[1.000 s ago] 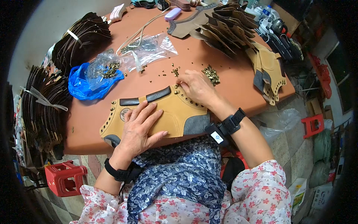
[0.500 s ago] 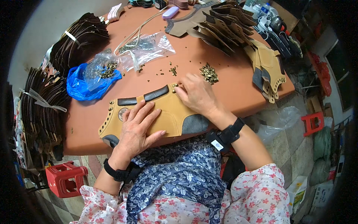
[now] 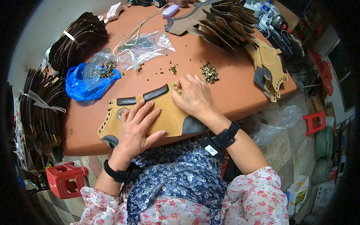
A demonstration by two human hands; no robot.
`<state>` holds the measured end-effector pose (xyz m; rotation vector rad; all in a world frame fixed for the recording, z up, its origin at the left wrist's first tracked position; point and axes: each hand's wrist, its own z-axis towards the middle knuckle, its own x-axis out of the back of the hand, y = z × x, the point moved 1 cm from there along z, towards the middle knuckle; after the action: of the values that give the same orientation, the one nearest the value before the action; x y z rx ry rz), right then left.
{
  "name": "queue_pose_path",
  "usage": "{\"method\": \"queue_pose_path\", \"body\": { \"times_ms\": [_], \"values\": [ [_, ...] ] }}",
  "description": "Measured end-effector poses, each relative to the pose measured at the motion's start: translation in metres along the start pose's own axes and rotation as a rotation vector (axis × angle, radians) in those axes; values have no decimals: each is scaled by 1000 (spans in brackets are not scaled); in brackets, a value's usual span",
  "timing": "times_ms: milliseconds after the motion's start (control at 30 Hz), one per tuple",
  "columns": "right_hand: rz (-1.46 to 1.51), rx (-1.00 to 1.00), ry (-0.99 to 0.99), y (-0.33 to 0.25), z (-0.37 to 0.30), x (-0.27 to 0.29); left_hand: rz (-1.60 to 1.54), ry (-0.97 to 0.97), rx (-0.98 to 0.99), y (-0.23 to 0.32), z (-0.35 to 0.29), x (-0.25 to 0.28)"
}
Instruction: Attaching small metal decorative rivets to leather shoe upper components by hand.
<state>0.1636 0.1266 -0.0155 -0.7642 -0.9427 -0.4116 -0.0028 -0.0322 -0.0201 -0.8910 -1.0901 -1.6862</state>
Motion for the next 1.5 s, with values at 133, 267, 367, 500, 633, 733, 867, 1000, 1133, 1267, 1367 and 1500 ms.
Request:
{"method": "queue_pose_path", "body": {
  "times_ms": [133,267,367,500,633,733,867,1000,1133,1267,1367,1500],
  "values": [
    [-16,-51,-4,-5,2,-1,-2,2,1,0,0,0],
    [-37,-47,36,-7,2,-6,-2,6,-1,0,1,-1],
    [-3,-34,41,-2,-1,-6,-6,7,0,-1,0,-1],
    [194,-35,-22,9,-3,3,-2,6,3,0,0,0],
    [268,-68,-96,18,5,9,3,11,-1,-1,0,-1],
    [265,-62,-111,18,7,11,7,7,-1,0,1,0],
    [229,48,4,16,0,8,11,11,-2,0,1,-1],
    [105,235,65,8,-15,5,45,18,4,1,-2,1],
    [-78,298,94,5,-23,11,-46,39,-15,1,3,-1],
    [-191,340,79,2,-24,11,8,4,-2,1,0,1],
    [-178,348,89,0,-23,10,6,7,-1,2,0,1],
    [-220,355,70,-1,-23,9,7,17,-3,2,0,1]
  ]
}}
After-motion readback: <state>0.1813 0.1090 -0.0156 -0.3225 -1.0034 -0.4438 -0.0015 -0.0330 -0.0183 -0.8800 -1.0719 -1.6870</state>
